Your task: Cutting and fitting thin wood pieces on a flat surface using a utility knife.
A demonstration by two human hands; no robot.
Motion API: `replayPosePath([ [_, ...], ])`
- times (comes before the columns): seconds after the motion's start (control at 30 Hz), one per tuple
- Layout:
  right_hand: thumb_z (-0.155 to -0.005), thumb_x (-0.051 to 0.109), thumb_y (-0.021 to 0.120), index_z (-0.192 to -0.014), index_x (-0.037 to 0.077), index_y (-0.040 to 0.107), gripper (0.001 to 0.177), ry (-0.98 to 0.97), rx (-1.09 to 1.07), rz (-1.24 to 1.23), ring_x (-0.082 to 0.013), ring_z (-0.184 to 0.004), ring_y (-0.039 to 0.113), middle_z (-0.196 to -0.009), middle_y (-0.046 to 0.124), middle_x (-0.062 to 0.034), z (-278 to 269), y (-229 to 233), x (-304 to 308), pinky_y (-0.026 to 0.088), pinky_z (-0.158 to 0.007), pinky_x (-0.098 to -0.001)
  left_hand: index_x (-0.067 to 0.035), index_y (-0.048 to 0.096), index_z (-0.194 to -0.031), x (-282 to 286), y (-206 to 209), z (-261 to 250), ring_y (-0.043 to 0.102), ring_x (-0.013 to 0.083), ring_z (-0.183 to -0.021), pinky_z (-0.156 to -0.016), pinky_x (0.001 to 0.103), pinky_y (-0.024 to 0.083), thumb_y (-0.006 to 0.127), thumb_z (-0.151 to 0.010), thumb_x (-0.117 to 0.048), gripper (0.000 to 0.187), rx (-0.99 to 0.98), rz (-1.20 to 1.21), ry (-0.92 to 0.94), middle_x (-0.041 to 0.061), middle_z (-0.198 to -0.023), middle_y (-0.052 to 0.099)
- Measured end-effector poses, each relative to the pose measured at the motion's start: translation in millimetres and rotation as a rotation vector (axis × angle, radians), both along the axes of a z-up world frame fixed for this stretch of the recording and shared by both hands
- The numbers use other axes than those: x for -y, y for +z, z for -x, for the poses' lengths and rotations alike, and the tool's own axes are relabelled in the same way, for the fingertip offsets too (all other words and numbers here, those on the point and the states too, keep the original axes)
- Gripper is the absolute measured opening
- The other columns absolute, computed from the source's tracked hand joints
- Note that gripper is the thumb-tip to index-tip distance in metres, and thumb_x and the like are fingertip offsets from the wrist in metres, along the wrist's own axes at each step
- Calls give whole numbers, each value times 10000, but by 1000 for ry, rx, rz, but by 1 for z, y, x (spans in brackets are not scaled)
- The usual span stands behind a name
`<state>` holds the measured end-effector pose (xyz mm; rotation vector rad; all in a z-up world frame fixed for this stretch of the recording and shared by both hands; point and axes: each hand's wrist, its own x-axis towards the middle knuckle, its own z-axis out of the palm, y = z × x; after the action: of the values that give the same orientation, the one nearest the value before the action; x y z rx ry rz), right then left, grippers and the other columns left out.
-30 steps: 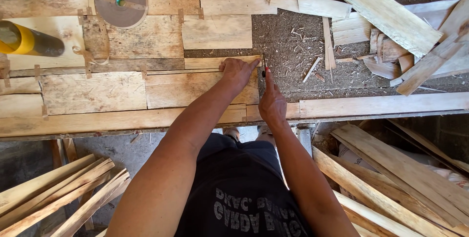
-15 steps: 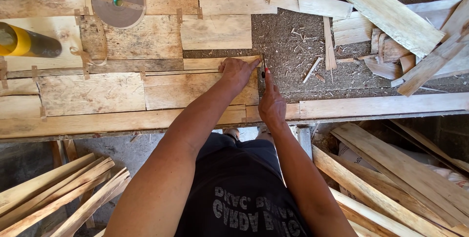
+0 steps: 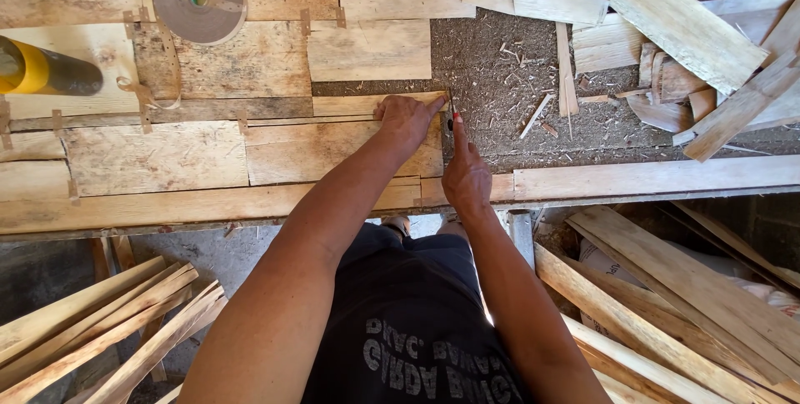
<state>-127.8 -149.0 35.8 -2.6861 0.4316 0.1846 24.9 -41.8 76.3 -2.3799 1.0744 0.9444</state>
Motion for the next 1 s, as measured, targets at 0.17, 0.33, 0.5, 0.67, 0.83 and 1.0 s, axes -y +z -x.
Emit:
replayPosePath([
  [0.17,-957,-2,540,-1647,198,201,794,-51,-195,-52,-219,-548,616,-1089,694,-268,-7,20,-4,543,-442,-370,-284,-11,-1679,3,-6,1,711,351,-830,-662,437,611,653,-957,-75,1003,2,-18,26,266,-1120,678],
  [0.33,-940,-13,549,-1652,213,210,820,-50,-263,-63,-221,-525,615,-1017,712,-245,-3,29,-6,534,-440,-365,-305,-7,-1662,3,-11,5,705,372,-841,-671,483,608,620,-977,-94,952,0,7,63,275,-1155,661],
  [0.5,-915,17,591,-1618,155,310,770,-24,-150,-70,-275,-609,686,-915,733,-231,4,38,-4,563,-528,-426,-298,14,-1668,4,-14,7,722,380,-842,-648,486,599,602,-976,-74,936,48,17,69,279,-1150,676],
  [0.67,-942,21,558,-1601,177,348,709,-84,-245,-144,-346,-666,714,-900,729,-247,8,58,-9,580,-614,-497,-289,40,-1678,2,-16,11,729,401,-867,-652,477,591,586,-989,-60,909,49,19,69,274,-1159,695],
  [0.83,-916,32,570,-1589,200,381,719,-45,-142,-113,-466,-748,698,-907,708,-311,21,58,-4,549,-710,-581,-254,23,-1664,3,-6,6,722,410,-884,-642,486,598,604,-957,-71,934,57,33,61,293,-1219,651],
  [1.0,-946,56,554,-1589,200,366,685,-34,-194,-132,-482,-749,686,-897,711,-322,28,70,5,542,-688,-586,-306,-44,-1682,3,-4,5,737,361,-867,-688,457,604,620,-967,-1,1022,-16,-15,85,291,-1179,683],
])
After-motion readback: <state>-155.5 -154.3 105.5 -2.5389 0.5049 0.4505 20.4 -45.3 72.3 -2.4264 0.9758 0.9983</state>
